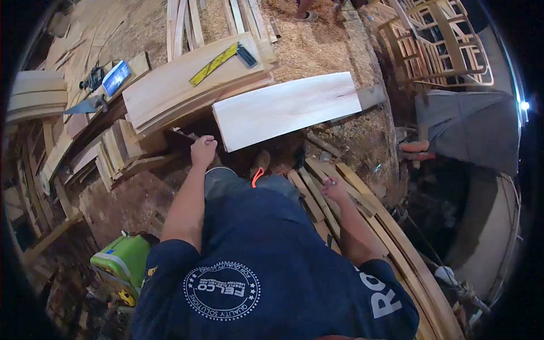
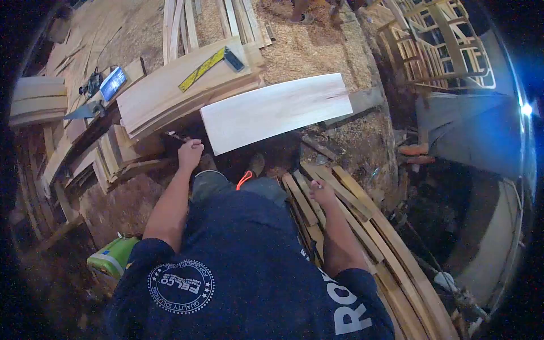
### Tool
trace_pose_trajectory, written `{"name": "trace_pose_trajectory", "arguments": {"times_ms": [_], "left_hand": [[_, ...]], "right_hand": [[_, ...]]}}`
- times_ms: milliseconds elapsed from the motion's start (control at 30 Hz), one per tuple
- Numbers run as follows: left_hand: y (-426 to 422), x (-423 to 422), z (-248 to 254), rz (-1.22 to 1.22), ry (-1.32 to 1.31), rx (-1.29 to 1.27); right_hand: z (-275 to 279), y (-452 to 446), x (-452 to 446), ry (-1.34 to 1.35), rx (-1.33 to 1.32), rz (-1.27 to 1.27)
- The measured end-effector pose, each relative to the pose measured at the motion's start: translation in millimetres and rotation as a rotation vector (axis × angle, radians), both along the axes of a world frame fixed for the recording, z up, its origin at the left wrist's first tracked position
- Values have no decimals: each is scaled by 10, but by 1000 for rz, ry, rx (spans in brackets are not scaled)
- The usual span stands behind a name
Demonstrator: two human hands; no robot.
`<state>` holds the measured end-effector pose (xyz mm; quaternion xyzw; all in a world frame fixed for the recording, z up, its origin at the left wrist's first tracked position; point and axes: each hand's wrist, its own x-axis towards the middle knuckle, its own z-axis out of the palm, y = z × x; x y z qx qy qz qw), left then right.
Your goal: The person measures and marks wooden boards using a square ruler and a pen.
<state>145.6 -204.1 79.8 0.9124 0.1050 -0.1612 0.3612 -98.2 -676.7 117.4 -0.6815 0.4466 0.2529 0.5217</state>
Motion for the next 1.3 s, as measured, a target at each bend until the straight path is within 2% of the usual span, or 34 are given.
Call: {"name": "trace_pose_trajectory", "arguments": {"times_ms": [233,267,367,400,500,567,600,700,767,933,1033,1067,1167,1233,1267,1300], "left_hand": [[-161,830,315,-5,-79,35],[-147,947,315,-4,-91,33],[-150,1322,308,-42,-113,54],[-188,1441,338,-50,-106,82],[-55,1900,220,-182,-173,174],[-118,2127,263,-277,-288,317],[-108,2295,218,-306,-252,299],[-162,2710,275,-408,-175,359],[-169,2947,235,-554,-112,390],[-172,3456,71,-815,108,417],[-192,3592,241,-620,58,382],[-129,3628,316,-592,42,379],[92,3801,379,-541,-1,370],[366,4008,268,-544,-22,371],[567,4078,93,-589,-161,422],[728,4188,41,-603,-1,395]], "right_hand": [[-181,-4,125,-108,-38,13],[-362,54,83,-93,-97,-9],[-385,216,85,-248,-308,262],[-251,275,117,-241,-238,260],[14,646,140,-146,-146,-75],[-253,736,-122,-80,-67,-182],[-353,772,-224,-44,-27,-214],[358,1388,307,203,-228,-104],[395,1689,402,151,-182,-170],[529,2358,874,94,-182,-107],[524,2504,1007,39,-190,-53],[550,2521,1046,44,-115,-176],[678,2497,1062,74,-211,-144],[621,2457,952,79,-189,-231],[625,2433,910,96,-190,-243],[632,2443,882,114,-194,-258]]}}
